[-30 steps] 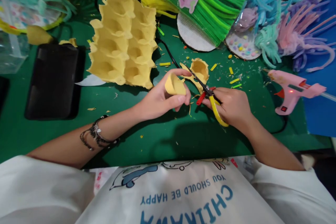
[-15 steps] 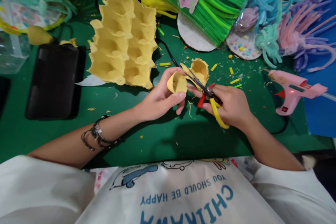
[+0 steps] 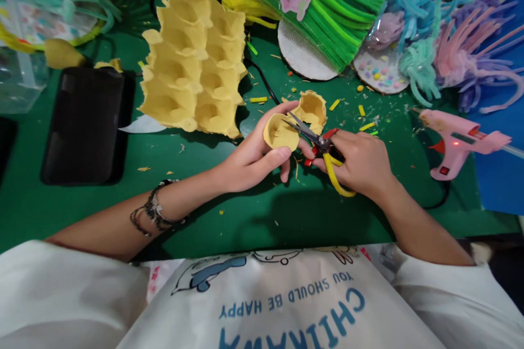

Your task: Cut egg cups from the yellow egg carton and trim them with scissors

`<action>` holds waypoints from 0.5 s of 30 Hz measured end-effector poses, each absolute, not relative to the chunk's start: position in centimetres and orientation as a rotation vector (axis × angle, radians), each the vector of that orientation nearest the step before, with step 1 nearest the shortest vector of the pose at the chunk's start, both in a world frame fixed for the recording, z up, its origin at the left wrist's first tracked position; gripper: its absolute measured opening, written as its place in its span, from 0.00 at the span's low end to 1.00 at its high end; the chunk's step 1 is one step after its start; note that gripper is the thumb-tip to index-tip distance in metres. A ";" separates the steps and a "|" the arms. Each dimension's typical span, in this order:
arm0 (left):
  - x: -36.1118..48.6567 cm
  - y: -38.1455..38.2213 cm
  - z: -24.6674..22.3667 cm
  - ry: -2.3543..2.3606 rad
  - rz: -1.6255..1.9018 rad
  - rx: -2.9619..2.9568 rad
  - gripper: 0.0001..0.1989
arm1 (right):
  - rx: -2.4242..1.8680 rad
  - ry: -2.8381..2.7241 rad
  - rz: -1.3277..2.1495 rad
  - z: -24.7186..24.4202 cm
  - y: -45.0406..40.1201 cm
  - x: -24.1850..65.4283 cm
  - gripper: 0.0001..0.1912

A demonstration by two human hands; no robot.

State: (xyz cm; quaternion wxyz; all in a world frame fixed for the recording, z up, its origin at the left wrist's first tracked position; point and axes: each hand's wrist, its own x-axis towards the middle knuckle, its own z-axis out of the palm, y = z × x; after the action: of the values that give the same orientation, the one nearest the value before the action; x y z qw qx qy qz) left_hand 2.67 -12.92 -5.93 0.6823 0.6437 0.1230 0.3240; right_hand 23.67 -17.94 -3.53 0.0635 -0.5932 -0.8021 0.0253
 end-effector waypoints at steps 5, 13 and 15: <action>2.7 -13.1 -5.8 0.280 0.728 1.405 0.32 | -1.753 -2.444 0.054 -3.5 -18.0 23.7 0.33; 2.6 -13.1 -5.4 0.314 0.744 1.430 0.33 | -1.772 -2.460 0.117 -3.4 -18.0 23.8 0.35; 2.6 -13.1 -5.4 0.336 0.762 1.442 0.32 | -1.783 -2.462 0.114 -3.4 -18.0 23.8 0.36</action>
State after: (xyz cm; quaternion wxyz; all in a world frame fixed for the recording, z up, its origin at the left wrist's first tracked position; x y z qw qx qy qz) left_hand 2.57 -13.13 -5.41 0.6730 0.6405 0.1491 0.3385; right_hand 23.77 -18.00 -3.41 0.0497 -0.5854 -0.8083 0.0373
